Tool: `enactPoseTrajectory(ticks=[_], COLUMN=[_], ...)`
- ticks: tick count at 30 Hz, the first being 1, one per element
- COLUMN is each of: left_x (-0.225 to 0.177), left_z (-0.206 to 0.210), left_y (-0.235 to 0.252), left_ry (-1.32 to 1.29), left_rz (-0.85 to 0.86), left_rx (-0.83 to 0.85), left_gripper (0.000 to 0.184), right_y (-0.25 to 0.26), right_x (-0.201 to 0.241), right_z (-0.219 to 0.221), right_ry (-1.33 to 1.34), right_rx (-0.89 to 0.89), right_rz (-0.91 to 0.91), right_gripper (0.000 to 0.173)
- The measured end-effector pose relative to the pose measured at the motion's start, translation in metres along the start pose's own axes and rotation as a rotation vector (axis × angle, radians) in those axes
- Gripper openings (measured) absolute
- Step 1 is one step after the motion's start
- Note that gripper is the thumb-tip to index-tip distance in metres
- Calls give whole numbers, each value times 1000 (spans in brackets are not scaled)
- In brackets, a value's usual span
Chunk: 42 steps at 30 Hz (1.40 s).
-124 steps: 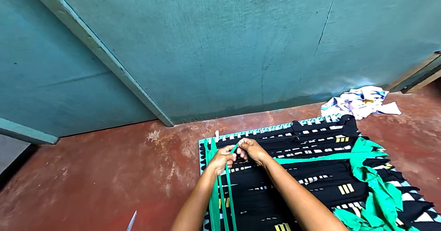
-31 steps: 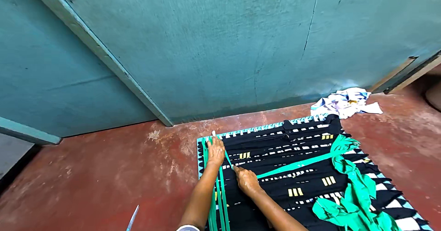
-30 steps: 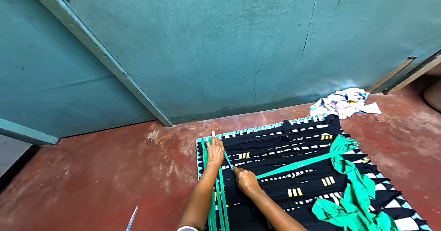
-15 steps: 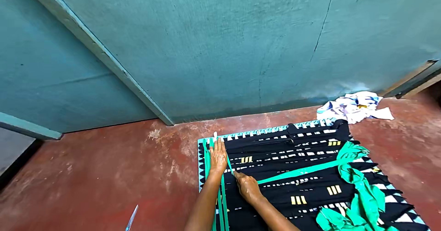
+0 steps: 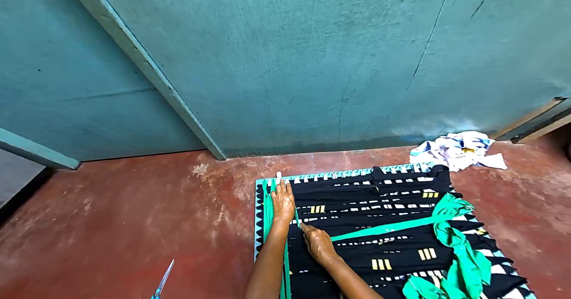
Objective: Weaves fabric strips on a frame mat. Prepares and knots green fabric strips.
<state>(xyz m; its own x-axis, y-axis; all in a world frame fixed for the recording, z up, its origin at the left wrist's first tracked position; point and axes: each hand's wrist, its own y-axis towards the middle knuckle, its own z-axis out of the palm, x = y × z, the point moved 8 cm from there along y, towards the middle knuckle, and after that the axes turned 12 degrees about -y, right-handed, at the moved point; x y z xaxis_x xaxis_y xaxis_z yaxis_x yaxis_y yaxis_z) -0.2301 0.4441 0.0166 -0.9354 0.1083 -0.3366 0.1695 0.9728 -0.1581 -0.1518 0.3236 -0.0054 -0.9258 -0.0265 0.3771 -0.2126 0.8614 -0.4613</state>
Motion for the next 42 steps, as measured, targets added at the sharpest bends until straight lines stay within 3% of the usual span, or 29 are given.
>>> enactPoseTrajectory(ticks=[5, 12, 17, 21, 26, 29, 32, 38, 42], left_x=[3, -8, -4, -14, -39, -56, -63, -46, -67], left_z=[4, -8, 1, 9, 15, 15, 7, -6, 3], left_y=[-3, 5, -14, -60, -145, -198, -231, -241, -248], left_ry=[6, 122, 71, -30, -192, -300, -362, -317, -237], left_rz=[41, -51, 28, 178, 384, 595, 721, 558, 503], left_rx=[-32, 186, 209, 197, 83, -42, -116, -42, 61], left_gripper=[52, 50, 61, 64, 28, 21, 22, 30, 35], right_y=[-1, -1, -29, -63, -105, -132, -160, -231, -301], right_x=[-1, -1, 9, 13, 4, -8, -38, -184, -209], right_z=[4, 3, -12, -22, -27, -27, -35, -85, -124], right_ry=[-6, 5, -13, -113, -207, -266, -348, -320, -228], right_rx=[-34, -36, -34, -44, -43, -61, -162, -678, -811], right_rz=[1, 5, 50, 33, -44, -44, 64, 388, 509], right_gripper=[43, 44, 45, 36, 32, 30, 28, 18, 22])
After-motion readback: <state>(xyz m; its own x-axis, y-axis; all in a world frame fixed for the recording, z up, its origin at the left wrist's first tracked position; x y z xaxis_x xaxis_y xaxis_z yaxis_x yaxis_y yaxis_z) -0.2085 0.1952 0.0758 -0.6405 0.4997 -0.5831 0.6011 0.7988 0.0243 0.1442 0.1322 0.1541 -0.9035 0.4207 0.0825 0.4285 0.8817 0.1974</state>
